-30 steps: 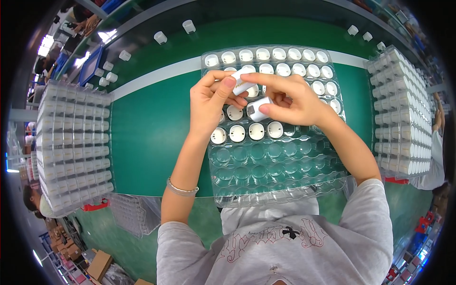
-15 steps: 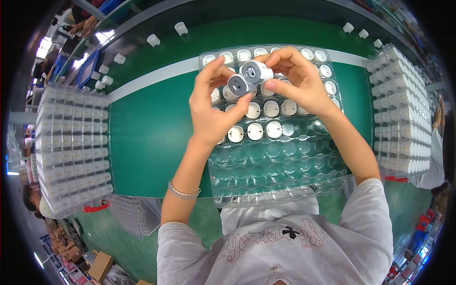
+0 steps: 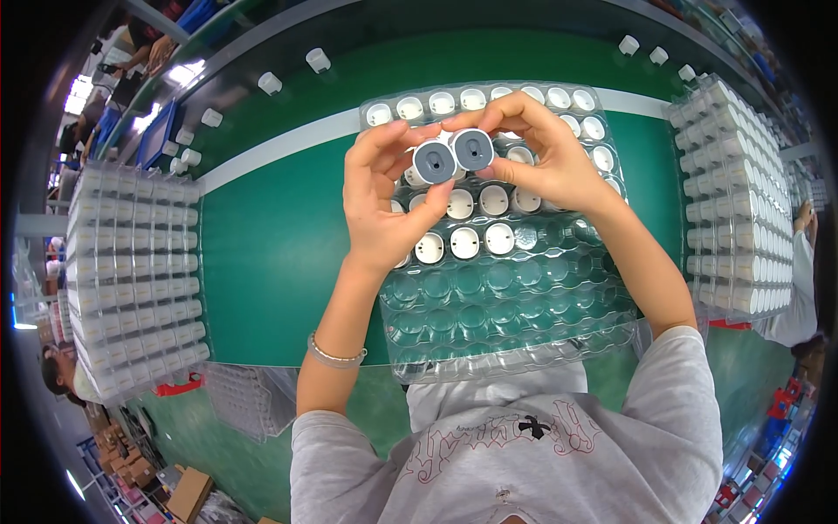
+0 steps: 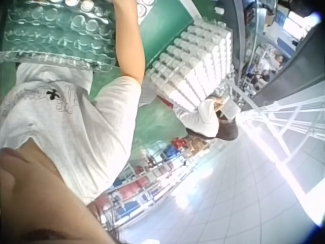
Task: The person assembles small electronic components by hand, then places them into an organized plastic tray.
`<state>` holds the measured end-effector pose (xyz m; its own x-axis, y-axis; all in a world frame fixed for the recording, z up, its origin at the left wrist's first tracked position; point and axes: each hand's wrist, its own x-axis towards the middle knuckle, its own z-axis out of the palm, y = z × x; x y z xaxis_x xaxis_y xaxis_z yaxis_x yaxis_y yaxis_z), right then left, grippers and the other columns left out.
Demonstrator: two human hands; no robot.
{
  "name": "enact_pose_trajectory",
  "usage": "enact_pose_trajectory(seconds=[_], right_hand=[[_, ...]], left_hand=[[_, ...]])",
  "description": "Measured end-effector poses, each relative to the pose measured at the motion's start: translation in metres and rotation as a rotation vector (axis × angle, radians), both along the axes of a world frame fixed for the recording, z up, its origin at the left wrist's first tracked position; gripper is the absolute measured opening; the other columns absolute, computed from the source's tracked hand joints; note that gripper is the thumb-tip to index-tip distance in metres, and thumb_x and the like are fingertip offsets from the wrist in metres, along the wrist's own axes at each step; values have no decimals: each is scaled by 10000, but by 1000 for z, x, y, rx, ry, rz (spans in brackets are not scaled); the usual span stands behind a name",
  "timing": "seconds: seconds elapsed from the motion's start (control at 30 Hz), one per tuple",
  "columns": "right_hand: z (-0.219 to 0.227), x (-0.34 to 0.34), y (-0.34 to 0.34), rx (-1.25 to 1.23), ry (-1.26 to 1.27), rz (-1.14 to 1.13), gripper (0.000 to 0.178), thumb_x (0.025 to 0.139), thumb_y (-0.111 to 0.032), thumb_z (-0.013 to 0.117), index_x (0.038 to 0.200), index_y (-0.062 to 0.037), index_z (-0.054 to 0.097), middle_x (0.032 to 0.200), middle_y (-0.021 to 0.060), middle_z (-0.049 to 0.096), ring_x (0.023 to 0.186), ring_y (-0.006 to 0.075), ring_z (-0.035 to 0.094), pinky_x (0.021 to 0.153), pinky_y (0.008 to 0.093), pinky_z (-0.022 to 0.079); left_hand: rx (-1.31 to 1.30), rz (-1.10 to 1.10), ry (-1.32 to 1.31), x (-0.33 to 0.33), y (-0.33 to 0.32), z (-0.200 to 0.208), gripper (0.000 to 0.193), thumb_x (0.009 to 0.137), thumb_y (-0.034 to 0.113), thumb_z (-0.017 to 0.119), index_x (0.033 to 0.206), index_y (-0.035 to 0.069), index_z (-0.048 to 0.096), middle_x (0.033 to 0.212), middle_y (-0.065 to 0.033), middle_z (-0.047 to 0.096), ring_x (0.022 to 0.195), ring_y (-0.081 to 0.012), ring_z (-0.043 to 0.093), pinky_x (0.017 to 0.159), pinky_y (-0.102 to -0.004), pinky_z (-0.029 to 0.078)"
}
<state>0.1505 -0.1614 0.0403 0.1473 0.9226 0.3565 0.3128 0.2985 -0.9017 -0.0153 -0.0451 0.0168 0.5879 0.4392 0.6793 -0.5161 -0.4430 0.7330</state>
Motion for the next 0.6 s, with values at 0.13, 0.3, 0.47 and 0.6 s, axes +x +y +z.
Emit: enact_pose_trajectory(seconds=[0.13, 0.3, 0.47, 0.6], right_hand=[[0, 2, 0, 29, -19, 10, 278, 758, -35, 655, 975, -46, 482, 1129, 147, 589, 1076, 218, 542, 915, 368, 431], [13, 15, -15, 46, -56, -46, 291, 745, -45, 656, 1014, -20, 546, 1053, 122, 600, 1001, 216, 560, 893, 352, 426], [16, 26, -42, -150, -237, 199, 263, 663, -88, 624, 916, -19, 642, 901, 95, 572, 835, 219, 554, 744, 322, 438], [10, 29, -80, -182, -350, 103, 273, 579, -62, 632, 851, -49, 656, 830, 61, 539, 748, 208, 530, 694, 313, 392]], left_hand=[[8, 10, 12, 1, 0, -1, 639, 668, -70, 685, 1209, 45, 366, 1063, -113, 504, 1055, -259, 558, 839, -338, 490], [58, -46, 52, -2, 2, 2, 476, 637, -5, 731, 1044, 41, 487, 999, -111, 590, 924, -181, 593, 688, -261, 478], [385, -338, 278, -1, -18, 10, 336, 650, 57, 736, 957, 60, 600, 958, -59, 628, 796, -202, 608, 666, -294, 495], [436, -291, 445, -1, -33, 13, 317, 687, 105, 711, 983, 62, 605, 1003, -58, 602, 829, -233, 597, 686, -307, 497]])
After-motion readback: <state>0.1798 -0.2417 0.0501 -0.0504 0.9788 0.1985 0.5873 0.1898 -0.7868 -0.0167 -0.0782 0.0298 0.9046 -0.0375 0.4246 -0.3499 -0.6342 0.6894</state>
